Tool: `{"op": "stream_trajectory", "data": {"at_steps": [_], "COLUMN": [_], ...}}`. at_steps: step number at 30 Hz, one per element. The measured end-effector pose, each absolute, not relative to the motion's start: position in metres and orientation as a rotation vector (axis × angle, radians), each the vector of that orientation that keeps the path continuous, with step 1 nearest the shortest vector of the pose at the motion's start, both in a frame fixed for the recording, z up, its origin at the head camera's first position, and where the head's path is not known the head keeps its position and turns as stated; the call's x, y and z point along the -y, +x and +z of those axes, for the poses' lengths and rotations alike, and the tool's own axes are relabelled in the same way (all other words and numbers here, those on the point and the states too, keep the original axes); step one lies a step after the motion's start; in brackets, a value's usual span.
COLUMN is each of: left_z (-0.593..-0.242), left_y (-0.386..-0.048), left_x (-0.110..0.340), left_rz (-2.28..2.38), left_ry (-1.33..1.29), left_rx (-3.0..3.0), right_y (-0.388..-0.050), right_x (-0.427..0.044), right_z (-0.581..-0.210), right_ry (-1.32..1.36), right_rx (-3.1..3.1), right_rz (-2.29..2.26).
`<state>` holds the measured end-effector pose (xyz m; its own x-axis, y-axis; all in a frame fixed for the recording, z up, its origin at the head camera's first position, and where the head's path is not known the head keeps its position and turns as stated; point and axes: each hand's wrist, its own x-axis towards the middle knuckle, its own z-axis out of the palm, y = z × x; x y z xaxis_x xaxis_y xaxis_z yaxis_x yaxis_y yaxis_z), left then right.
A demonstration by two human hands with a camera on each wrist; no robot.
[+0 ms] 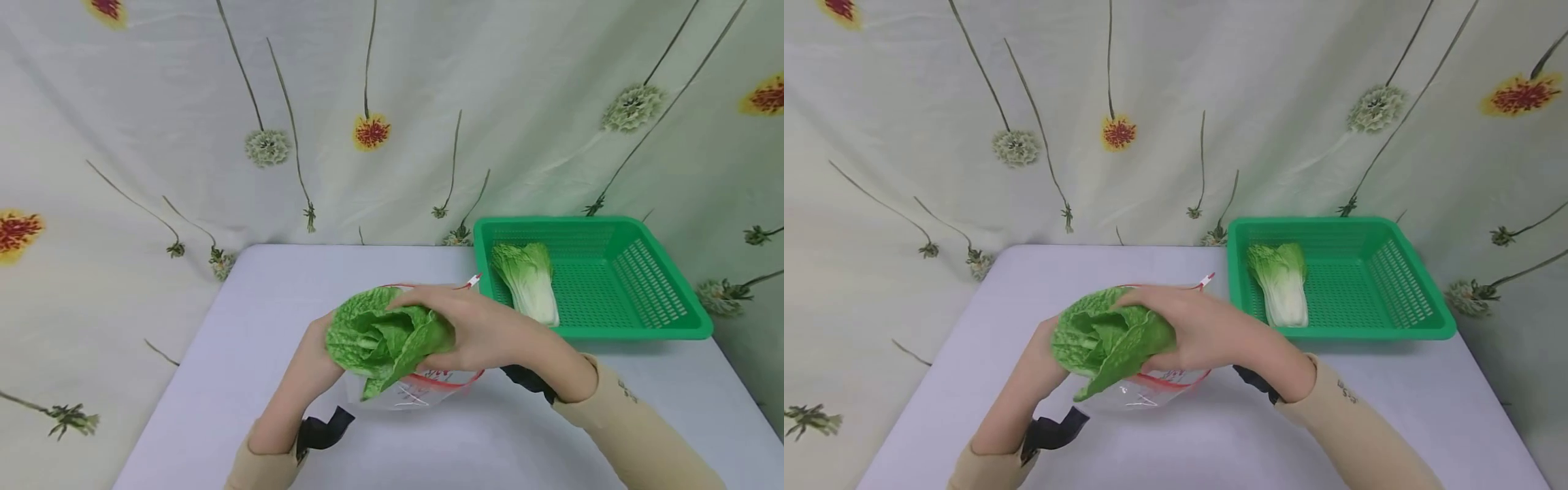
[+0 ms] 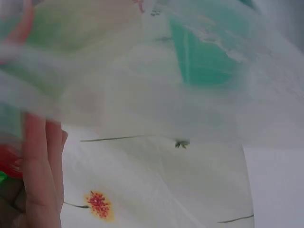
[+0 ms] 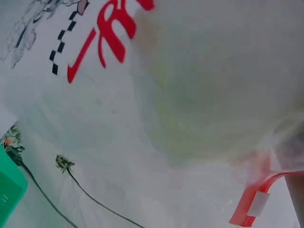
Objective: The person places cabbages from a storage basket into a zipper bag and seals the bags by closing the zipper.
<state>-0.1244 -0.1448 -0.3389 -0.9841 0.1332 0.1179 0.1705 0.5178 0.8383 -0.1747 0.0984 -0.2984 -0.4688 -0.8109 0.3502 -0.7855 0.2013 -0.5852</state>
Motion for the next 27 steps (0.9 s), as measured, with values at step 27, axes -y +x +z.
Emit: {"op": "stream_trajectory", "data": {"at_steps": [27], "left_z": [-0.354], "left_y": [-0.121], "left_x": [0.133], "left_rz": [-1.644], "left_ry": [-0.418], "left_rx": [2.654], "right_y": [-0.162], "right_x": [-0.094], "right_z": [-0.332], "right_ry": [-1.291], "right_rx": [-2.734], "right_rz": [-0.537]}}
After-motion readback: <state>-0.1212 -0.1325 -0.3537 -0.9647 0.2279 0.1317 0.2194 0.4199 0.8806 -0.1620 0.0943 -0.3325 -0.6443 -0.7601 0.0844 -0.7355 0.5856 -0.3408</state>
